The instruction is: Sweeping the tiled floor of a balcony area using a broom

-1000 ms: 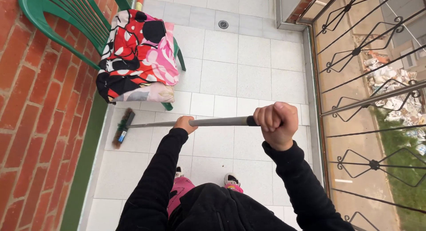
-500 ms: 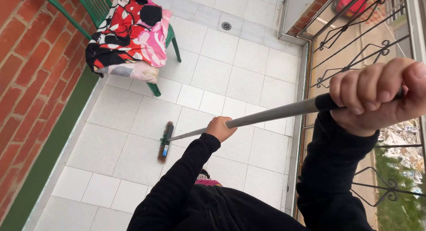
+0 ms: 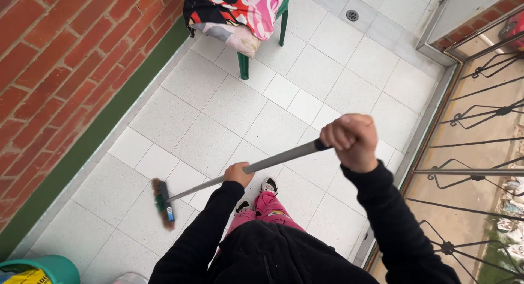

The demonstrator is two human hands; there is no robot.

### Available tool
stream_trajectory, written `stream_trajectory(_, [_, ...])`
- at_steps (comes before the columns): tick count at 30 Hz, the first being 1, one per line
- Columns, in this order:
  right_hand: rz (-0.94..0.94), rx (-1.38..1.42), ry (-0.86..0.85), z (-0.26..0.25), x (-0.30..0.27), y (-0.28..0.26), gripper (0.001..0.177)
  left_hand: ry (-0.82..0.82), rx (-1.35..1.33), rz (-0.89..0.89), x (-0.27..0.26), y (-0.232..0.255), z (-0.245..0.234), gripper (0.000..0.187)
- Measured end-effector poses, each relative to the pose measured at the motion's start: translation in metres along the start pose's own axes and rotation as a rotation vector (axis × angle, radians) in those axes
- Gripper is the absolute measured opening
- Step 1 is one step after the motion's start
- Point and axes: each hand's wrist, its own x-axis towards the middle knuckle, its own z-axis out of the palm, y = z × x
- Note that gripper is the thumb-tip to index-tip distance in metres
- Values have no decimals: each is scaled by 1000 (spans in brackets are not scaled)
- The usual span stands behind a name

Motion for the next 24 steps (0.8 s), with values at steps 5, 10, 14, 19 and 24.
stream_trajectory(5, [-240, -470, -285, 66, 10, -153, 25, -465, -332, 303, -9, 176, -76, 54])
stream_trajectory(10, [-351, -404, -530, 64, -15, -188, 29, -427, -416, 436, -49, 194, -101, 45])
stream_trajectory(14, [-275, -108, -469, 46, -20, -138, 36, -455, -233, 191, -82, 126, -111, 38])
stream_trajectory(19, [47, 273, -78, 1, -98, 61, 45, -500, 45, -86, -126, -99, -10, 39])
stream_trajectory(24, [180, 289, -41, -46, -129, 57, 47, -467, -12, -199, -163, -67, 59, 34])
